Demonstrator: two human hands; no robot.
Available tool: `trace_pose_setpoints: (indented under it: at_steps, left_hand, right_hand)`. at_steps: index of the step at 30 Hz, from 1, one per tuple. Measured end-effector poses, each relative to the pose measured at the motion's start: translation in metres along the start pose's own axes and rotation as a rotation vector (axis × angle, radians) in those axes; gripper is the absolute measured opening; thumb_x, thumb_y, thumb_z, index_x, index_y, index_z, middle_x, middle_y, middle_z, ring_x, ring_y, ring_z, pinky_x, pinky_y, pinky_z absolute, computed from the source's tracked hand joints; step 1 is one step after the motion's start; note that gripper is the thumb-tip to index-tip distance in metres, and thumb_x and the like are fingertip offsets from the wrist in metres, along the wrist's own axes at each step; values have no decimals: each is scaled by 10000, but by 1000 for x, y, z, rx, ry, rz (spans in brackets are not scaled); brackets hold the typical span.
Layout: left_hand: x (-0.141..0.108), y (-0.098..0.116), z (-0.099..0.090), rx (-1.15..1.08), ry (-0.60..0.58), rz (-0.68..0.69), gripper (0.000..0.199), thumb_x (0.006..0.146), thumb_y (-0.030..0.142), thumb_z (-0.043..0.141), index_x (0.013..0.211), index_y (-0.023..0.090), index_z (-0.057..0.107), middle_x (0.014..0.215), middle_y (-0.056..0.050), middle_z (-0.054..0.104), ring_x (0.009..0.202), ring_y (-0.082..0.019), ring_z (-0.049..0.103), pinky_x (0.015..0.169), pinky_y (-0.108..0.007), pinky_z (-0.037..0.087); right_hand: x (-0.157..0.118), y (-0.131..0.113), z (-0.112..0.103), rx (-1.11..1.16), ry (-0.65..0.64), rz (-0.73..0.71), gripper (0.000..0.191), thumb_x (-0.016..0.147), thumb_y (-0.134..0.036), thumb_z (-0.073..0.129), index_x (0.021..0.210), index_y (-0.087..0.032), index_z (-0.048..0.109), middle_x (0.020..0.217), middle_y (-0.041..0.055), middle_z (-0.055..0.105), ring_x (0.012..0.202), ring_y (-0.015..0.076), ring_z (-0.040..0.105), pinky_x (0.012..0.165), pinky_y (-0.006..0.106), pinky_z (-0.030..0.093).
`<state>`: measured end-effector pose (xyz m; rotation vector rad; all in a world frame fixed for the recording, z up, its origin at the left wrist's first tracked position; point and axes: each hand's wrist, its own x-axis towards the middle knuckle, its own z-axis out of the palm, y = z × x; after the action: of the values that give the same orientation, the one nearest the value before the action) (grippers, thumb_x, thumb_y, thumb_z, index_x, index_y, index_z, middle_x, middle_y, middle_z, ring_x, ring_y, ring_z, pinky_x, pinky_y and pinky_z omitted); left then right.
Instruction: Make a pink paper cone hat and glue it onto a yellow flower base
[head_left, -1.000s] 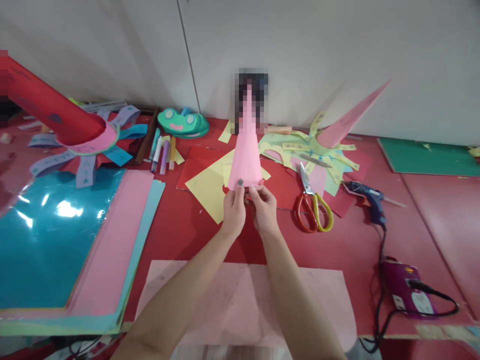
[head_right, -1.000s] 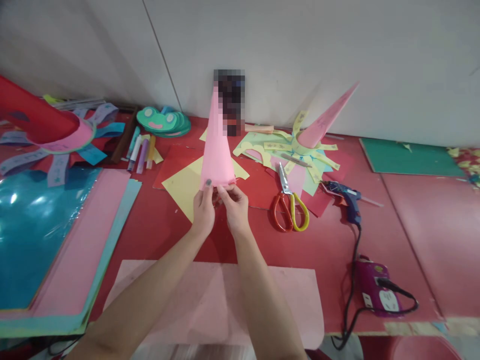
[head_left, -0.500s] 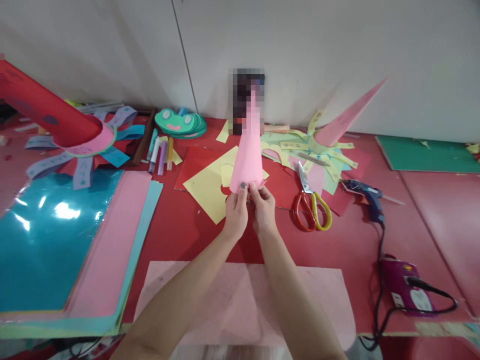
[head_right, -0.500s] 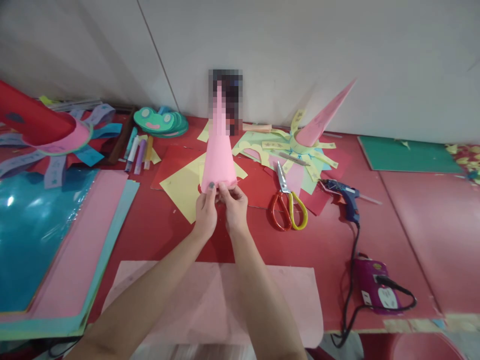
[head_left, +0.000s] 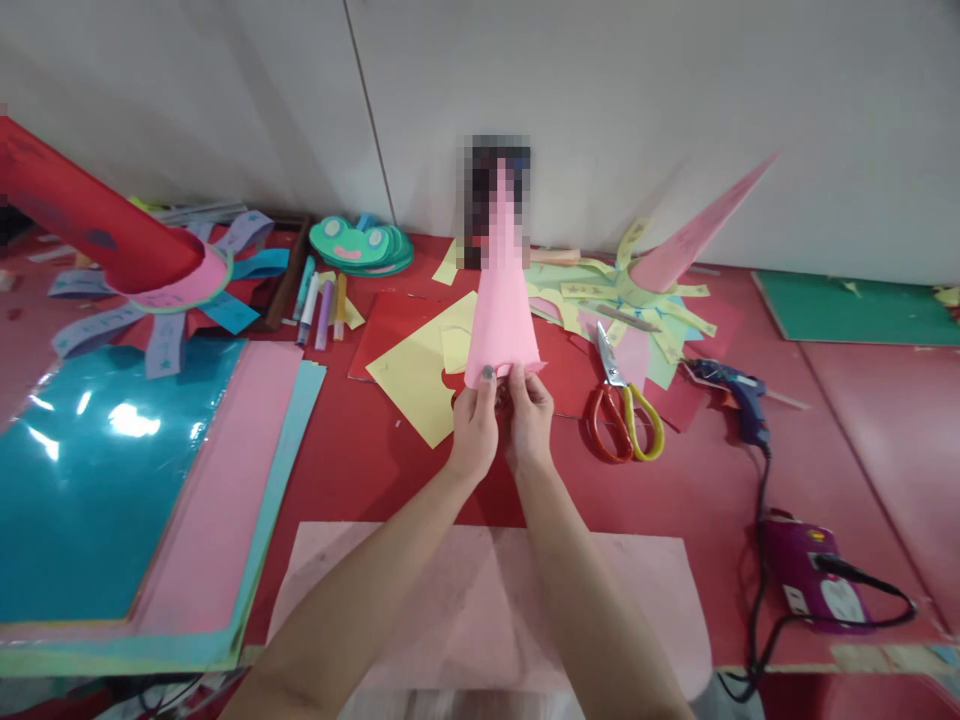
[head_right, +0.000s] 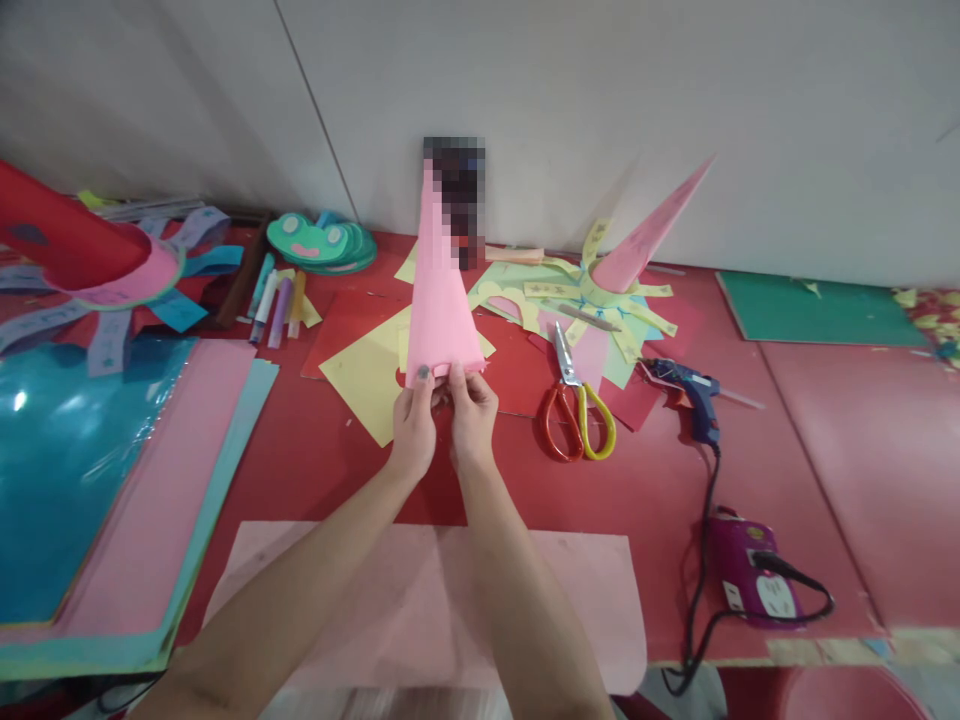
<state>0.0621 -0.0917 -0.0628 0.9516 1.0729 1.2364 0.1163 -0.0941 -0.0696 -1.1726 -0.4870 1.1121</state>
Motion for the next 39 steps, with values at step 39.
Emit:
trace_pose_setpoints:
  at_steps: [39]
  left_hand:
    - [5,-5,-5,-129,147,8,534,810,681,472,619,183,498,566,19,452,501,-94,436,465,-238,382]
  right_hand:
    - [0,-3,-2,97,-221,67,250,719,-416,712,678,-212,573,608,-62,531,525,68,471,521,206,411]
